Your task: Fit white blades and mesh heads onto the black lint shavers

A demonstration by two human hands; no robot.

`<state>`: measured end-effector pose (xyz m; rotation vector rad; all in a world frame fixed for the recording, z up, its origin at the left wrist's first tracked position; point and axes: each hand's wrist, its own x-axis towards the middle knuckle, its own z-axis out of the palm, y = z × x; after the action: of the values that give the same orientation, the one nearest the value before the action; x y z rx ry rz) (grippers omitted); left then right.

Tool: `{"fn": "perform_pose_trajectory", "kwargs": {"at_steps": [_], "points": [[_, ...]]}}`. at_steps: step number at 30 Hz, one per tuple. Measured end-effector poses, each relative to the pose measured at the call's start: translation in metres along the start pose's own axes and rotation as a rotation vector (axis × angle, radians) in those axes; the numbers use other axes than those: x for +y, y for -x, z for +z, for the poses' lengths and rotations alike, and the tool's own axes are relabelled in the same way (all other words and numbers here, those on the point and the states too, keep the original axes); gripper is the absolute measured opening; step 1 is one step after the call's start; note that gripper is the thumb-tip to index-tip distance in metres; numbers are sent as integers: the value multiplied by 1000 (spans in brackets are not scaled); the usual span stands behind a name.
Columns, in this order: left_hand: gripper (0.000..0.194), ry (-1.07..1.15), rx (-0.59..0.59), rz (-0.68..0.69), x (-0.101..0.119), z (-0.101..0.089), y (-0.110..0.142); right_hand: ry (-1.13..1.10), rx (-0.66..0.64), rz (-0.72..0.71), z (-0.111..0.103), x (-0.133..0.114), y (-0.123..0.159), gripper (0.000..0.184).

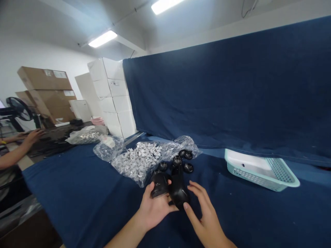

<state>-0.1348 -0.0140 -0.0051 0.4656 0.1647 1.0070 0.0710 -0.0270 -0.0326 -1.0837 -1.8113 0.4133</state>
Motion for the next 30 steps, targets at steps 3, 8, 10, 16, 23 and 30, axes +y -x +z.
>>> {"fn": "perform_pose_trajectory", "kwargs": {"at_steps": [3, 8, 10, 16, 23, 30], "points": [[46, -6, -21, 13, 2, 0, 1, -60, 54, 81, 2, 11, 4, 35], [49, -12, -34, 23, 1, 2, 1, -181, -32, 150, 7, 20, 12, 42], [50, -40, -49, 16, -2, 2, 2, -191, -68, 104, 9, 20, 15, 46], [61, -123, -102, -47, -7, 3, 2, -229, -104, 88, 5, 12, 16, 46], [70, -135, -112, -94, -6, -1, 1, -233, -127, 9, -1, 8, 14, 48], [61, -133, -42, 16, 9, 4, 5, -306, -5, 83, 1, 12, 15, 37]]}}
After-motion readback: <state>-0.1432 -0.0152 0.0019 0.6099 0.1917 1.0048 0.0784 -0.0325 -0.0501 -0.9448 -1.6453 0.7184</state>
